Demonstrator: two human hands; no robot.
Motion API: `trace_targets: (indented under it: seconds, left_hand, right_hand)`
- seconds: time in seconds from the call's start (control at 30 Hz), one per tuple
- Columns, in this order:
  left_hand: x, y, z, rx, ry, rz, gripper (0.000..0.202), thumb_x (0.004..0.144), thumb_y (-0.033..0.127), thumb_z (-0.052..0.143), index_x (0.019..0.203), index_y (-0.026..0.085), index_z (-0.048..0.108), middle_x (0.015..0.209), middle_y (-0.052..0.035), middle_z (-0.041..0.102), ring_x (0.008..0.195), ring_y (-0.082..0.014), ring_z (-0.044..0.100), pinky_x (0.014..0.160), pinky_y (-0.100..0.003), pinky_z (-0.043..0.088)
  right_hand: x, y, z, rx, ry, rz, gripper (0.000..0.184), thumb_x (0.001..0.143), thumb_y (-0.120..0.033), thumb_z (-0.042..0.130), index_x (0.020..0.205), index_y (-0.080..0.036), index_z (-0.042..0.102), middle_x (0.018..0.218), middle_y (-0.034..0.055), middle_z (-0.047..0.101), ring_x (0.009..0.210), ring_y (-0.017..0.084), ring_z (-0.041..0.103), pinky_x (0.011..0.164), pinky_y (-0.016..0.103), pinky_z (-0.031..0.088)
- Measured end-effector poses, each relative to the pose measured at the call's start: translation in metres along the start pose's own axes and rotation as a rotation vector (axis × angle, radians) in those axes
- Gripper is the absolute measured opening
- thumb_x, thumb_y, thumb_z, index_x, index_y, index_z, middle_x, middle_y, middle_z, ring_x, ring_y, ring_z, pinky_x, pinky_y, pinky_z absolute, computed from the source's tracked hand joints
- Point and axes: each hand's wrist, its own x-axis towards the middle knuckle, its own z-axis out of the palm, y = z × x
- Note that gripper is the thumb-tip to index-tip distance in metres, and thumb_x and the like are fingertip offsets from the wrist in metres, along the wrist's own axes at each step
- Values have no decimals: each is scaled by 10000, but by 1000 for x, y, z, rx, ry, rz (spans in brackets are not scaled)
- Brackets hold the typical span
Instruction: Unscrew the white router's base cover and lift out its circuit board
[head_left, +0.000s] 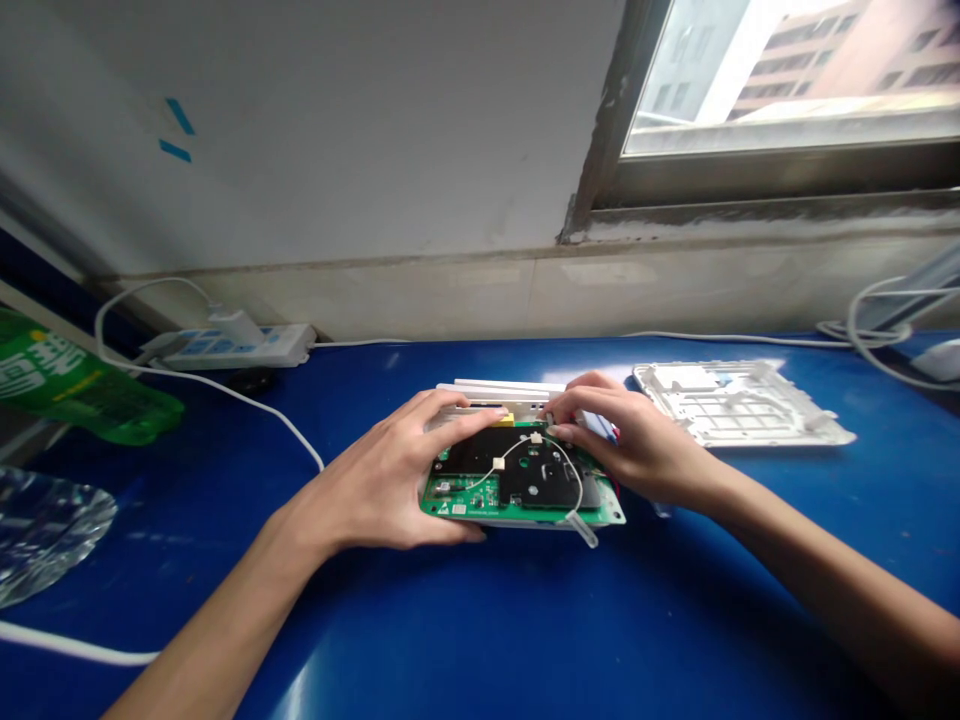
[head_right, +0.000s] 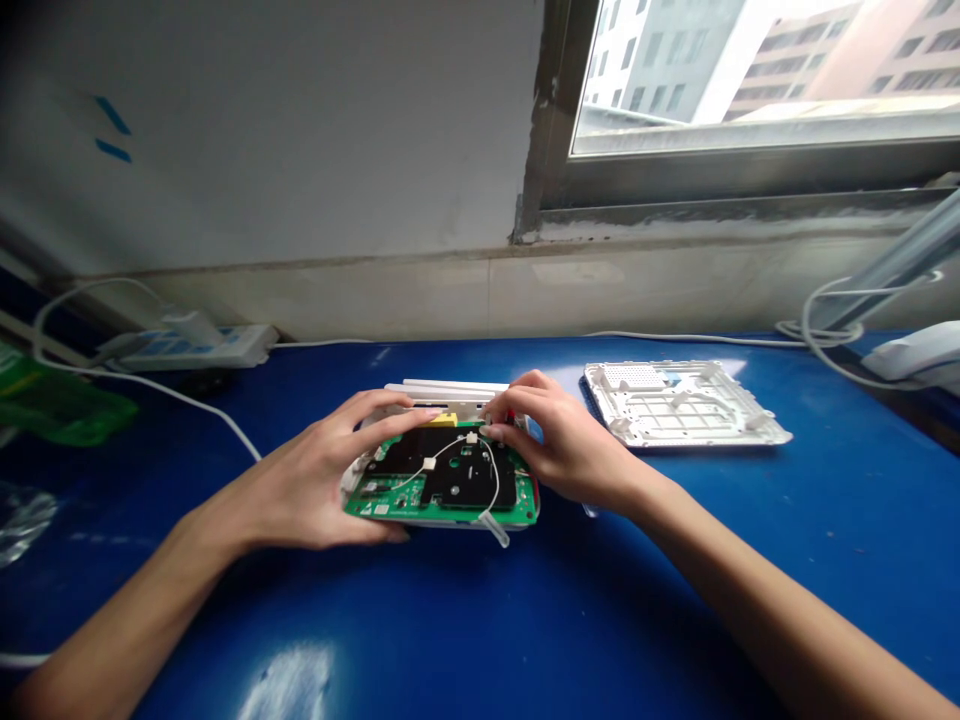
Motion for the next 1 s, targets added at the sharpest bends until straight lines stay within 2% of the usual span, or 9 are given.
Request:
trace_targets:
  seconds: [0.13,0.33,0.5,0.67,0.8,0.9,1.0]
  left_hand:
    - [-1,-1,-2,17,5,0,1029,750,495,934,1626,356,411,1582,-128,484,1475,-376,480,1203,-558,467]
    - [-2,-1,-2,-12,31,-21,1054,724,523,945,1620,357,415,1557,-137,488,1427,-380,523,1164,-547,509]
    - [-3,0,-4,-61,70,-78,1097,690,470,964,1621,369,393,1540,-128,457,1432,-379,489,1159,-542,512]
    - [-3,5,-11,-144,144,-114,1127,681,385,977,1634,391,376,1527,-92,466,1371,-333,542,1125,-469,550]
    - [-3,2,-12,-216,224,-87,1079,701,319,978,1615,404,413,1559,-83,451,1384,-327,553,1130,-444,559]
    - [-2,-2,-7,-394,263,-93,992,742,272,959,1586,412,457,1624,-88,416,1390,-325,578,1086,-422,603]
    - [2,-2,-2,-676,298,-130,1057,742,285,968,1621,398,392,1708,-118,356,1331,-332,654,1009,-417,654]
  right_hand:
    - [1,1,4,-1,46,-88,60,1020,-228,609,992,-235,662,1011,80,762,945,246,705,851,419,574]
    - [0,-2,6,-14,144,-202,77,1019,-181,611,987,-246,636,1044,86,779,971,240,721,830,394,591]
    - [0,-3,9,-19,207,-222,66,1022,-183,619,1016,-246,639,1076,96,774,978,231,734,838,388,615]
    - [-1,1,11,67,186,-134,21,1031,-240,628,1051,-242,624,1211,111,754,1051,229,746,891,399,632]
    - [-3,0,11,465,112,57,299,990,-323,715,1257,-268,594,1205,79,732,993,216,764,876,404,663]
    - [-2,-4,10,668,133,155,307,933,-339,791,1187,-264,635,1160,56,724,934,210,776,795,370,686]
    - [-1,-7,11,704,212,219,286,887,-348,842,1098,-256,672,1116,50,748,893,208,780,759,351,690]
